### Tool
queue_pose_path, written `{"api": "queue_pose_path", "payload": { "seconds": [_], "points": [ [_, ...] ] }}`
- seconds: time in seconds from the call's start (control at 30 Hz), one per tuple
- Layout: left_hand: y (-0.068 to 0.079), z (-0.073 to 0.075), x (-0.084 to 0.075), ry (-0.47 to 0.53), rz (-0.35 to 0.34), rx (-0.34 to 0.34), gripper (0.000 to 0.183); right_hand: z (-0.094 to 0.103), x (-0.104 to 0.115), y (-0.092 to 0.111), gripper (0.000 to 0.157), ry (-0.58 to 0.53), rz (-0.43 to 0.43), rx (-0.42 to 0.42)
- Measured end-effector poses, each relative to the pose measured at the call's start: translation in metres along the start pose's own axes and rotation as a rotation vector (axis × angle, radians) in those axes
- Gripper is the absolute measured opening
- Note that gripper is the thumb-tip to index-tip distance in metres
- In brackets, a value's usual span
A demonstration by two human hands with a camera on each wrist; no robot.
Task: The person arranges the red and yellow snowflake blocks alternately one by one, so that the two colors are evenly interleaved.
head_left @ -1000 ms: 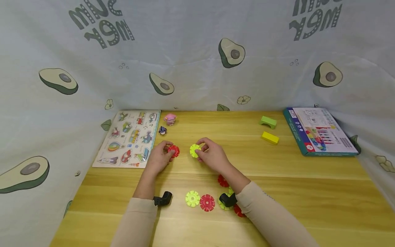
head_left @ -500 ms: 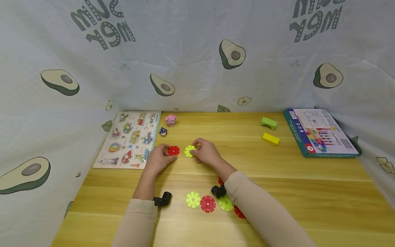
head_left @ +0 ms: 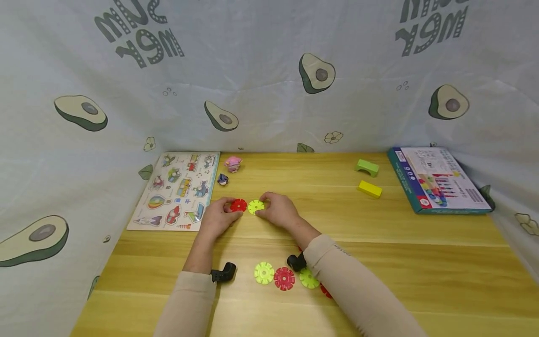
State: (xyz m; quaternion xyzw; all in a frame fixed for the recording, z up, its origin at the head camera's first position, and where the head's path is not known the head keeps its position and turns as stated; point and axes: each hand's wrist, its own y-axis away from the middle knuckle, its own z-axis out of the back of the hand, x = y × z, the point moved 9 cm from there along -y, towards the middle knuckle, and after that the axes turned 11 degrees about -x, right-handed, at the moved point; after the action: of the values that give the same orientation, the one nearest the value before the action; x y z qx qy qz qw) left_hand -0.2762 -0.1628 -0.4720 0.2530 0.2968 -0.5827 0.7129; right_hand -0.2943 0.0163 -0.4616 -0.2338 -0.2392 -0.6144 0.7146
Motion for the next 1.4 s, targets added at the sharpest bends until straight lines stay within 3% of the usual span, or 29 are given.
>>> {"api": "queue_pose_path", "payload": {
  "seconds": [0.3, 0.57, 0.73, 1.07, 1.4],
  "points": [
    [0.001, 0.0, 0.001, 0.003, 0.004, 0.006, 0.047, -0.001, 0.003, 0.001, 0.039, 0.031, 0.011, 0.001],
    [0.006, -0.004, -0.006, 0.019, -0.072, 0.036, 0.055, 0.005, 0.003, 0.015, 0.045, -0.09, -0.008, 0.085],
    [0.013, -0.016, -0.018, 0.066, -0.114, 0.13, 0.057, 0.013, -0.003, 0.036, 0.044, -0.107, 0.005, 0.147],
    [0.018, -0.049, -0.037, 0.252, -0.071, 0.307, 0.055, 0.03, -0.016, 0.102, 0.038, -0.113, 0.113, 0.322],
    [0.018, -0.058, -0.035, 0.276, -0.049, 0.31, 0.058, 0.026, -0.022, 0.151, 0.046, -0.084, 0.192, 0.391]
  ]
}}
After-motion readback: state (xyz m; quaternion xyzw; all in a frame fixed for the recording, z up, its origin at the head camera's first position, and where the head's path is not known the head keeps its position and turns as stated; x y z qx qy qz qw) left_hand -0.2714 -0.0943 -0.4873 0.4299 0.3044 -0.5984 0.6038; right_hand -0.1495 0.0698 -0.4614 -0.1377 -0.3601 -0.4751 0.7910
